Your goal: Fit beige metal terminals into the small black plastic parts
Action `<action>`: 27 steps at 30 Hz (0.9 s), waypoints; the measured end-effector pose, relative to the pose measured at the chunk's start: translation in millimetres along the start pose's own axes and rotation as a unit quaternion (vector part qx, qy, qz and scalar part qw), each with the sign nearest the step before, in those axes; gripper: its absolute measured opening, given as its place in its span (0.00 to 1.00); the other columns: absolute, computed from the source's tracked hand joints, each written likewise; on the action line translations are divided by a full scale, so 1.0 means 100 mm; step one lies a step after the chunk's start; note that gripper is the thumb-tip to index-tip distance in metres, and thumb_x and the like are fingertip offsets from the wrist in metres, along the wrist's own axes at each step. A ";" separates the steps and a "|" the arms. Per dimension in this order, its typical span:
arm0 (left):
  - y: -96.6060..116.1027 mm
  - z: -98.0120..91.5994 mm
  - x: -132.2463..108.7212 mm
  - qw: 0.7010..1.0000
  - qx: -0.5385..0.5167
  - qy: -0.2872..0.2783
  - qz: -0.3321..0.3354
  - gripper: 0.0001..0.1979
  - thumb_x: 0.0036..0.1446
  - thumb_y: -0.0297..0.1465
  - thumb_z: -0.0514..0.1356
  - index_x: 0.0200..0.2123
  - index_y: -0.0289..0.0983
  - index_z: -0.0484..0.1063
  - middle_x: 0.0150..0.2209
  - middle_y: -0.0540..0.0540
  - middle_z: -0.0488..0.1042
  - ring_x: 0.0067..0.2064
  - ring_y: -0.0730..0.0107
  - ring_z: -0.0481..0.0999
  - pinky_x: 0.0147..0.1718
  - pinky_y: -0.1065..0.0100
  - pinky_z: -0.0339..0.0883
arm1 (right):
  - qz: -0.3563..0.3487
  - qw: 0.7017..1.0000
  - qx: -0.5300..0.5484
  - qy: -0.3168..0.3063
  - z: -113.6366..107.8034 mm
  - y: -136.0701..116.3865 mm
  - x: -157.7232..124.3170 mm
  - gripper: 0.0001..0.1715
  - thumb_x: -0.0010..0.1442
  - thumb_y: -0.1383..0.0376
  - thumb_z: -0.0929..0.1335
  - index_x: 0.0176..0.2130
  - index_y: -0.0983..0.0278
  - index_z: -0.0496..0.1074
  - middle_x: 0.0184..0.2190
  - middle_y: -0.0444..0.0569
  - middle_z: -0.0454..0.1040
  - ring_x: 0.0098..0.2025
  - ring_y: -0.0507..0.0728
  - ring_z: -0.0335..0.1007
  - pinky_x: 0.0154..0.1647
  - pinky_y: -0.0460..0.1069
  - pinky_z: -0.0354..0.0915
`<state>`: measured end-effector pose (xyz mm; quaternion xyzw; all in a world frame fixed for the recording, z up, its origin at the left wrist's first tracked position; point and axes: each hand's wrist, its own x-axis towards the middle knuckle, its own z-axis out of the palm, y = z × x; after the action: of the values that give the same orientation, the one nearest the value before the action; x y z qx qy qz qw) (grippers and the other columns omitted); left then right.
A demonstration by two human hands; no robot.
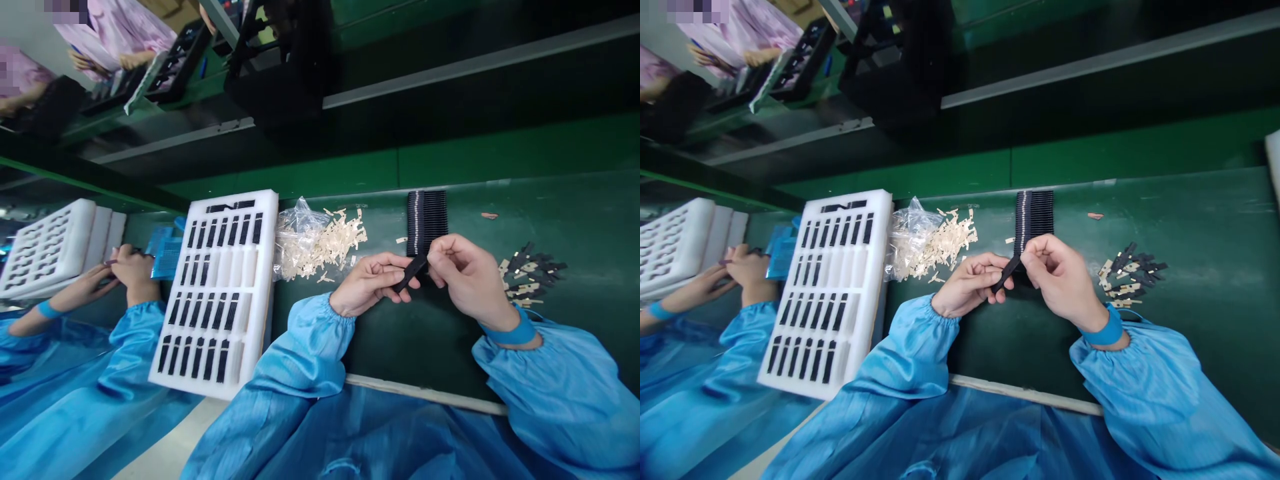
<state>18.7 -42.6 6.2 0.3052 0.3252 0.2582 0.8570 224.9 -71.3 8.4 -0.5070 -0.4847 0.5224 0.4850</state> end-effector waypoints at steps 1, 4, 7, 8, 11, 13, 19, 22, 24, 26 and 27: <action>0.00 -0.01 0.00 1.000 0.003 0.001 -0.001 0.22 0.55 0.35 0.72 0.50 0.31 0.76 0.37 0.42 0.83 0.30 0.73 0.82 0.27 0.78 0.74 | 0.004 1.000 0.001 -0.002 -0.01 0.00 0.00 0.14 0.69 0.55 0.70 0.37 0.61 0.69 0.19 0.38 0.65 0.21 0.49 0.59 0.24 0.45 0.57; -0.02 -0.03 0.00 1.000 0.010 -0.002 0.004 0.21 0.56 0.35 0.71 0.51 0.32 0.77 0.37 0.42 0.83 0.31 0.72 0.83 0.27 0.78 0.74 | 0.013 1.000 0.012 -0.010 -0.01 0.00 0.00 0.15 0.69 0.54 0.70 0.37 0.61 0.69 0.19 0.38 0.65 0.20 0.49 0.59 0.24 0.45 0.57; -0.02 -0.04 0.00 1.000 0.014 0.001 0.004 0.22 0.56 0.35 0.72 0.51 0.32 0.77 0.37 0.42 0.83 0.30 0.72 0.82 0.27 0.77 0.74 | 0.018 0.999 0.026 -0.018 -0.01 -0.01 0.01 0.16 0.68 0.52 0.71 0.37 0.61 0.69 0.18 0.38 0.65 0.20 0.49 0.59 0.23 0.45 0.56; -0.02 -0.03 0.00 1.000 0.016 0.004 0.002 0.22 0.56 0.35 0.72 0.51 0.32 0.77 0.37 0.42 0.83 0.30 0.73 0.82 0.27 0.77 0.74 | 0.020 0.999 0.029 -0.020 -0.01 -0.01 0.01 0.17 0.68 0.52 0.71 0.36 0.61 0.69 0.18 0.38 0.65 0.20 0.49 0.59 0.23 0.45 0.56; -0.01 -0.02 0.00 1.000 0.016 0.010 0.007 0.21 0.56 0.35 0.72 0.50 0.32 0.77 0.37 0.42 0.83 0.30 0.73 0.82 0.28 0.78 0.75 | 0.030 0.999 0.035 -0.015 -0.01 0.00 0.03 0.16 0.68 0.53 0.71 0.36 0.62 0.70 0.18 0.38 0.65 0.20 0.49 0.59 0.23 0.45 0.56; 0.00 -0.02 0.00 1.000 0.014 0.012 0.018 0.19 0.57 0.35 0.71 0.49 0.33 0.78 0.38 0.42 0.83 0.31 0.73 0.82 0.28 0.78 0.75 | 0.030 0.998 0.045 0.011 -0.02 0.00 0.03 0.14 0.68 0.53 0.72 0.39 0.62 0.74 0.21 0.40 0.67 0.21 0.49 0.60 0.24 0.45 0.57; -0.01 -0.02 -0.01 1.000 0.018 0.010 0.023 0.21 0.56 0.36 0.72 0.49 0.32 0.77 0.38 0.41 0.83 0.31 0.71 0.83 0.28 0.76 0.76 | -0.006 0.998 0.038 -0.042 0.05 -0.03 -0.01 0.17 0.67 0.54 0.72 0.51 0.59 0.79 0.30 0.44 0.73 0.25 0.50 0.65 0.27 0.46 0.62; -0.02 -0.02 -0.02 1.000 0.020 0.004 0.011 0.23 0.54 0.38 0.73 0.48 0.32 0.77 0.37 0.41 0.83 0.30 0.70 0.83 0.28 0.75 0.76 | -0.007 0.995 0.089 -0.051 0.11 0.00 -0.06 0.11 0.68 0.56 0.72 0.45 0.59 0.81 0.32 0.45 0.72 0.25 0.50 0.66 0.26 0.46 0.63; -0.02 -0.02 -0.03 1.000 0.017 -0.011 0.004 0.24 0.53 0.39 0.74 0.48 0.31 0.77 0.36 0.40 0.83 0.30 0.69 0.83 0.27 0.75 0.75 | 0.004 0.986 0.156 -0.058 0.15 0.02 -0.08 0.11 0.69 0.56 0.71 0.42 0.59 0.81 0.31 0.45 0.71 0.25 0.50 0.65 0.24 0.46 0.61; -0.02 -0.03 -0.03 1.000 0.011 -0.028 -0.004 0.24 0.53 0.40 0.74 0.48 0.31 0.77 0.36 0.40 0.83 0.29 0.69 0.83 0.26 0.75 0.75 | 0.023 0.974 0.214 -0.068 0.18 0.02 -0.11 0.11 0.67 0.56 0.72 0.40 0.60 0.81 0.29 0.44 0.70 0.23 0.49 0.64 0.23 0.46 0.61; -0.03 -0.04 -0.04 0.999 0.008 -0.036 -0.008 0.24 0.52 0.40 0.74 0.48 0.31 0.78 0.35 0.40 0.83 0.29 0.69 0.83 0.26 0.75 0.74 | 0.037 0.968 0.235 -0.073 0.20 0.01 -0.11 0.12 0.67 0.55 0.72 0.39 0.61 0.81 0.28 0.44 0.70 0.22 0.49 0.63 0.23 0.46 0.61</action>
<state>14.1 -45.4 3.6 0.3185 0.2991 0.2374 0.8676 205.5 -83.1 8.6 -0.3561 -0.3634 0.6749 0.5344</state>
